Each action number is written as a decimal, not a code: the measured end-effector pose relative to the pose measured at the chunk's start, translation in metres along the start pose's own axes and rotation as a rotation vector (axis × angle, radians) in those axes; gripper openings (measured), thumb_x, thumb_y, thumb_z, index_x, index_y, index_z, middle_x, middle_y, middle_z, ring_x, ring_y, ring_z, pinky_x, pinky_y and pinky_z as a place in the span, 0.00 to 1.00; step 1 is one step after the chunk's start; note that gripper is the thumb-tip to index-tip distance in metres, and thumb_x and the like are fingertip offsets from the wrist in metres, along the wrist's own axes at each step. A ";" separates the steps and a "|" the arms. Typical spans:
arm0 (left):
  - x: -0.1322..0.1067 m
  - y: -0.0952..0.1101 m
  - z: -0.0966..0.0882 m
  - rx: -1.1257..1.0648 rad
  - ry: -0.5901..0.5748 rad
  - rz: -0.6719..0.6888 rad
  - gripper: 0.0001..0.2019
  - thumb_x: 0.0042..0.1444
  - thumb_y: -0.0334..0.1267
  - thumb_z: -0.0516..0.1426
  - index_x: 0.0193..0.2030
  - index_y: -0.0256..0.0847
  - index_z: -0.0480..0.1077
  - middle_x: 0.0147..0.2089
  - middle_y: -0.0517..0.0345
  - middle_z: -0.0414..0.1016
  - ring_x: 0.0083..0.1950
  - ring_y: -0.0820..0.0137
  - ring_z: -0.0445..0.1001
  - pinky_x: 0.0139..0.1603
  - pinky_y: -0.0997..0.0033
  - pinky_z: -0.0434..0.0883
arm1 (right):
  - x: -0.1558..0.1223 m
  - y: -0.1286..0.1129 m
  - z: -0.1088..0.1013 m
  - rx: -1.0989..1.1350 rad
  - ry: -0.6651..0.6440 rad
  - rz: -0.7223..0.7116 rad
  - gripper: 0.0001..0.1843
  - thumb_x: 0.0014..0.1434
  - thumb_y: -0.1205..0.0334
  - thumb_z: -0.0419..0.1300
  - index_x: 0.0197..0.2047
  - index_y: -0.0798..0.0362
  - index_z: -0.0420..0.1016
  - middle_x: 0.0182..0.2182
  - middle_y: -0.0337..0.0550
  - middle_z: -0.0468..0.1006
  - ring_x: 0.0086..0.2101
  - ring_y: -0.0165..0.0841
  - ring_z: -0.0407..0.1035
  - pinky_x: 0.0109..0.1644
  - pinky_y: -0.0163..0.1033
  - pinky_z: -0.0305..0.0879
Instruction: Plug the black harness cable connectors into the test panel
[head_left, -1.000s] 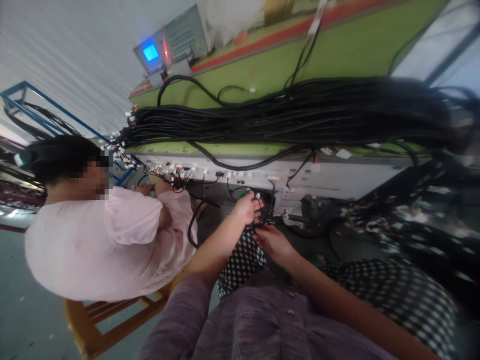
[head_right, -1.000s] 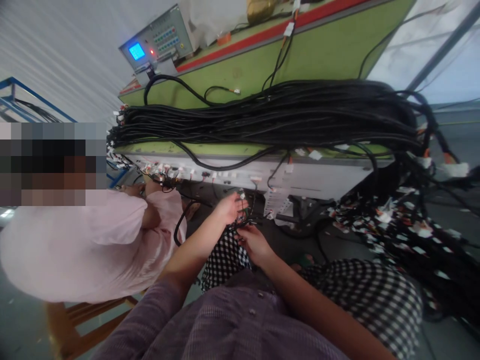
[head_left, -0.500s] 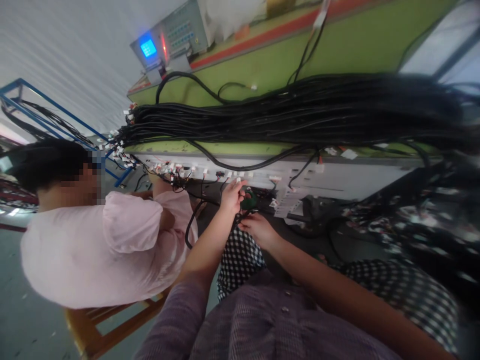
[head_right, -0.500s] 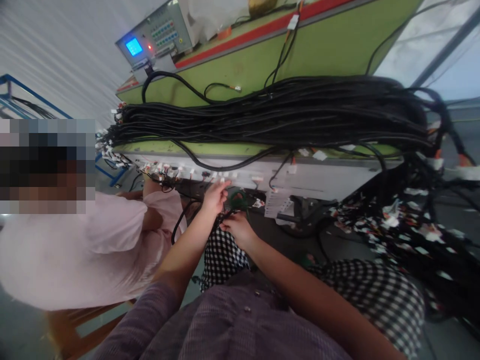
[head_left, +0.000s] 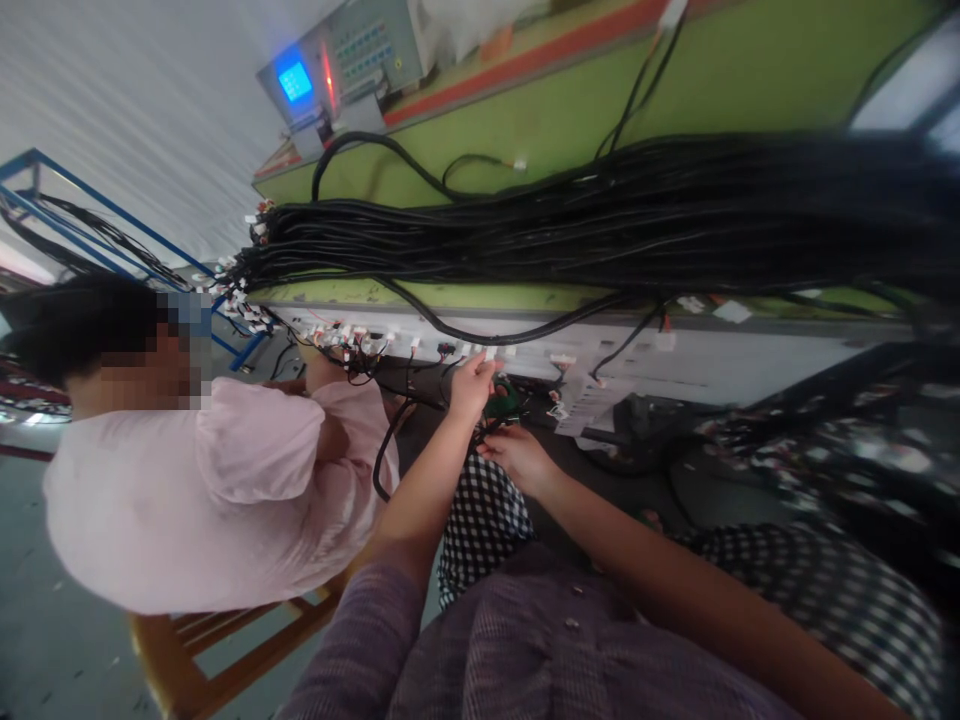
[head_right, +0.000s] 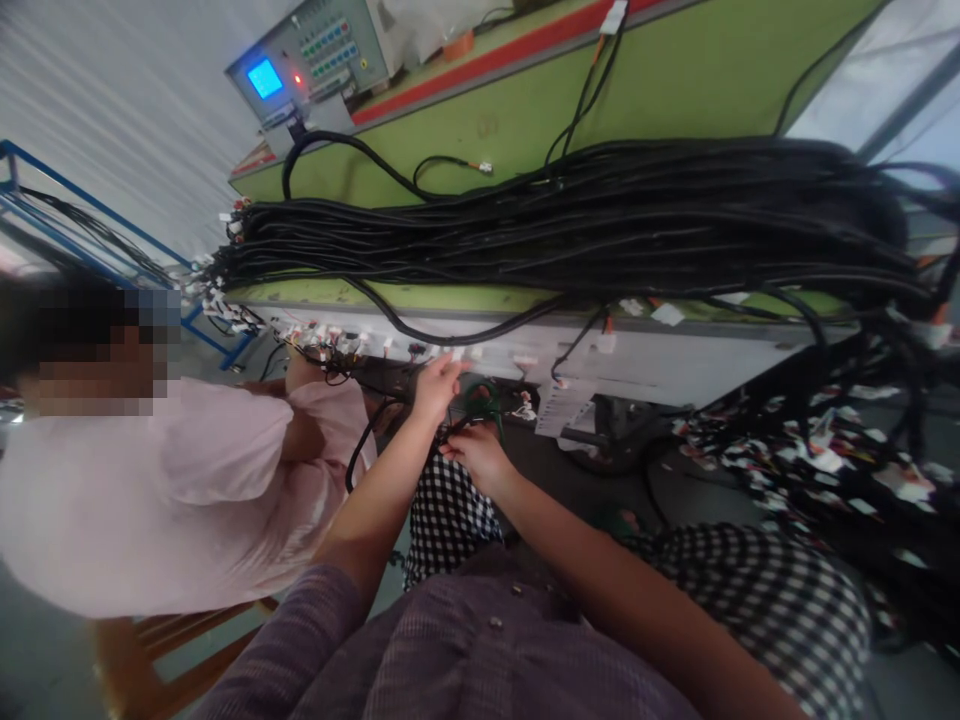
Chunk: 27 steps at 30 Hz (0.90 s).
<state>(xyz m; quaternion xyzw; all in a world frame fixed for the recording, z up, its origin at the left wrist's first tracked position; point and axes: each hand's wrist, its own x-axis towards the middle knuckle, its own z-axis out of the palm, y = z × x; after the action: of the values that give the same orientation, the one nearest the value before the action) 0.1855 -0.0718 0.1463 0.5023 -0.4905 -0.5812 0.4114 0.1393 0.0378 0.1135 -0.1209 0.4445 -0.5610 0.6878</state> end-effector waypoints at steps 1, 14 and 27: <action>0.000 0.000 0.001 -0.012 -0.002 -0.006 0.16 0.60 0.33 0.54 0.55 0.39 0.70 0.40 0.56 0.78 0.19 0.82 0.56 0.20 0.79 0.54 | 0.000 0.000 -0.001 0.000 0.000 0.000 0.15 0.28 0.65 0.67 0.25 0.55 0.72 0.21 0.37 0.72 0.23 0.28 0.68 0.28 0.32 0.66; 0.003 0.009 -0.004 -0.023 -0.035 -0.057 0.12 0.59 0.33 0.56 0.49 0.35 0.68 0.28 0.59 0.76 0.15 0.83 0.51 0.18 0.78 0.48 | -0.001 0.003 -0.004 0.021 -0.015 -0.001 0.20 0.29 0.64 0.71 0.29 0.55 0.71 0.24 0.36 0.73 0.23 0.27 0.68 0.28 0.33 0.65; 0.010 -0.017 -0.003 -0.019 0.067 0.035 0.15 0.57 0.36 0.56 0.50 0.36 0.73 0.34 0.55 0.78 0.19 0.79 0.55 0.22 0.77 0.55 | -0.001 0.001 -0.005 0.021 -0.024 0.012 0.17 0.30 0.67 0.68 0.29 0.56 0.71 0.21 0.36 0.72 0.21 0.26 0.67 0.25 0.32 0.62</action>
<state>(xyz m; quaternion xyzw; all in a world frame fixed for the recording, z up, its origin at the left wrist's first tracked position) 0.1874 -0.0788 0.1277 0.5089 -0.4795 -0.5616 0.4423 0.1363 0.0407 0.1100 -0.1178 0.4311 -0.5602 0.6975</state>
